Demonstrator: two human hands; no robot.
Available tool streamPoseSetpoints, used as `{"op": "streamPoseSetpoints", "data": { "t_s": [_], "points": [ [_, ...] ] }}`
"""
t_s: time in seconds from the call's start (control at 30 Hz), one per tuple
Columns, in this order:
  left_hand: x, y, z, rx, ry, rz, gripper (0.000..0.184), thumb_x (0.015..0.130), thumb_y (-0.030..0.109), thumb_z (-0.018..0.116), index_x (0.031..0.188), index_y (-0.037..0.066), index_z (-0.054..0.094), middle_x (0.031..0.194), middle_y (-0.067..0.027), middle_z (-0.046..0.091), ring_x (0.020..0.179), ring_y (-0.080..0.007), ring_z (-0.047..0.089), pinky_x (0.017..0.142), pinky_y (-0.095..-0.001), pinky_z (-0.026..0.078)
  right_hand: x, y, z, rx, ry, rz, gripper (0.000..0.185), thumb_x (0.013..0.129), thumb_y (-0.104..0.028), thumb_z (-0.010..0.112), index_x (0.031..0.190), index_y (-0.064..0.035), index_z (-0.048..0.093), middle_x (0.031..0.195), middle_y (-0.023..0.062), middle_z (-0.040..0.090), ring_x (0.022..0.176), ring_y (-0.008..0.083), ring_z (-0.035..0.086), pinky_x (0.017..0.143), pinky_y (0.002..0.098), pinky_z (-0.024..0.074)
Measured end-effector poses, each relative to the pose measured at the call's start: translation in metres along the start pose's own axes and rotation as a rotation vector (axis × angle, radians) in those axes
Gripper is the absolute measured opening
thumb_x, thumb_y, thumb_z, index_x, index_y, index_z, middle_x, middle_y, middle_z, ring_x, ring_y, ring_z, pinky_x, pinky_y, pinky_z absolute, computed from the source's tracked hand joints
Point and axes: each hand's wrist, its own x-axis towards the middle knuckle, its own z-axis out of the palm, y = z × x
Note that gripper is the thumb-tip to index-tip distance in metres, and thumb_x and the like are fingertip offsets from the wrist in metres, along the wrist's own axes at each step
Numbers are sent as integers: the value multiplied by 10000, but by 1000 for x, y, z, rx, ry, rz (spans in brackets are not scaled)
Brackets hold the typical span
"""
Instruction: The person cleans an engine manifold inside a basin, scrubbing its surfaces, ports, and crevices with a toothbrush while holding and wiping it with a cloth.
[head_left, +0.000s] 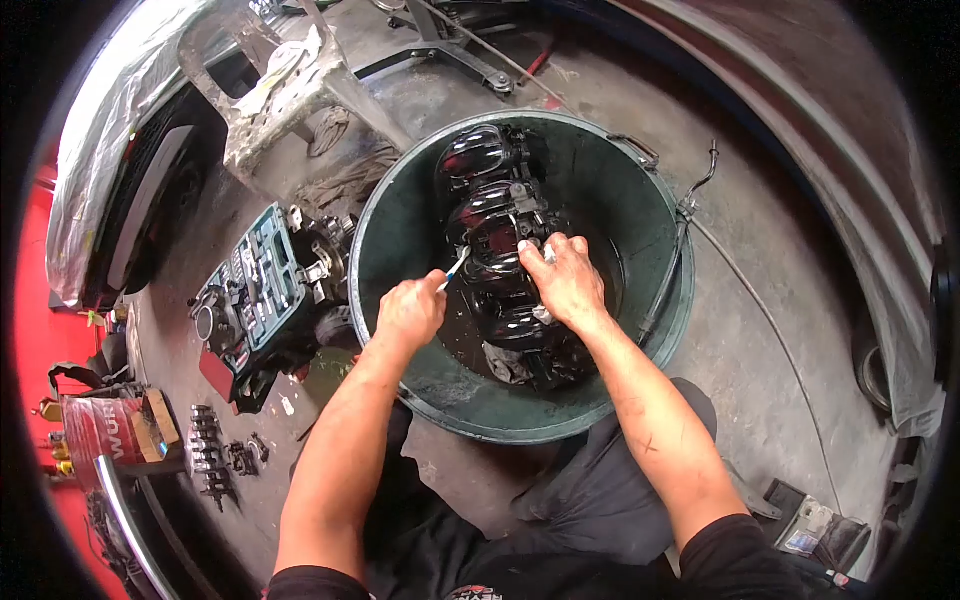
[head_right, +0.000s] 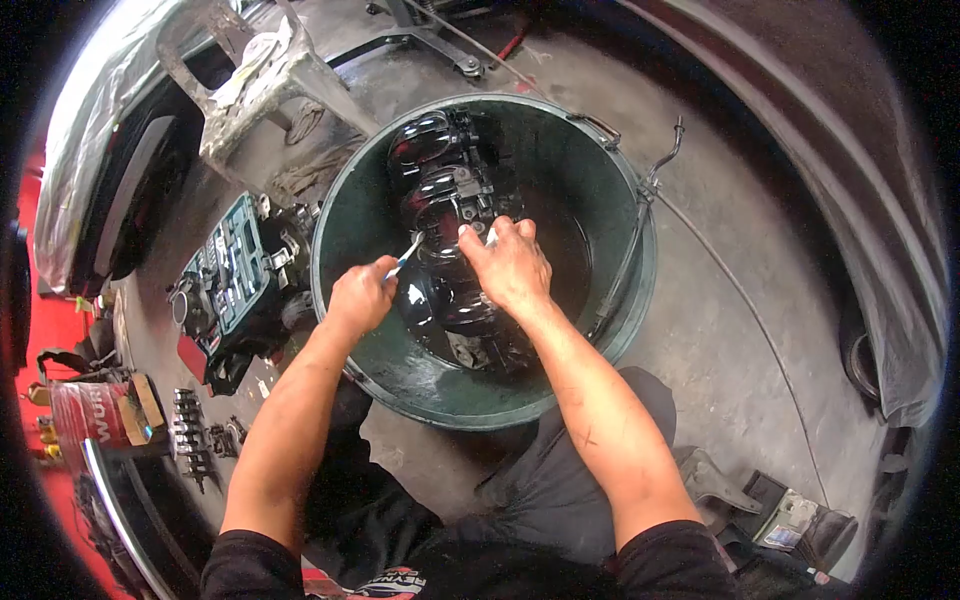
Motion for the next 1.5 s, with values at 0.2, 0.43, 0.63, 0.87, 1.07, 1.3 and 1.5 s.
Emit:
{"op": "streamPoseSetpoints", "data": {
  "t_s": [0.2, 0.43, 0.63, 0.87, 1.07, 1.3, 1.5],
  "points": [
    [10, -8, -26, 96, -21, 56, 258, 932, 212, 603, 1169, 129, 666, 918, -199, 721, 936, -385, 694, 838, -496, 536, 2, 14, 7, 50, -35, -98, 680, 891, -618, 601, 1150, 10, 568, 1169, 232, 526, 1098, 420, 598, 928, 499, 487],
    [17, -30, -6, -164, -34, 89, 285, 944, 226, 593, 1208, 142, 662, 990, -197, 722, 984, -390, 685, 888, -501, 526, -5, 7, 7, -96, 17, -148, 751, 701, -474, 842, 1166, 18, 518, 1181, 202, 496, 1096, 401, 598, 931, 486, 507],
    [8, -8, -9, -53, -65, -23, 262, 940, 221, 592, 1175, 120, 649, 1021, -201, 716, 1046, -390, 665, 915, -506, 522, -4, 2, 8, -87, 46, -121, 629, 675, -327, 845, 1108, 3, 529, 1156, 197, 513, 1058, 390, 614, 898, 481, 521],
    [-18, 21, -2, -111, 18, -22, 165, 943, 187, 565, 1038, 54, 585, 904, -208, 715, 929, -399, 696, 821, -522, 545, -8, -2, -6, -190, 35, -80, 654, 679, -381, 843, 1127, 8, 568, 1144, 188, 545, 1031, 395, 645, 896, 484, 532],
    [-26, 14, 2, -123, -5, -12, 192, 968, 206, 557, 1116, 87, 588, 904, -238, 700, 928, -439, 674, 803, -546, 525, -12, 9, -10, -202, -6, -64, 785, 681, -440, 856, 1215, 42, 541, 1198, 217, 562, 1085, 398, 638, 921, 479, 528],
    [-50, 38, -2, -296, 49, -205, 232, 981, 228, 536, 1091, 35, 602, 1002, -245, 704, 1004, -437, 669, 868, -541, 516, 5, 37, -16, 143, -250, -215, 661, 650, -270, 921, 1142, 22, 590, 1158, 141, 586, 1061, 246, 610, 925, 377, 506],
    [-75, 61, 26, -601, 163, -328, 259, 997, 238, 537, 1186, 74, 606, 999, -243, 705, 987, -445, 673, 860, -535, 517, 14, 43, -36, 274, -492, -180, 587, 685, -56, 837, 1212, -28, 582, 1060, 63, 601, 949, 177, 600, 844, 319, 500]
  ]
}}
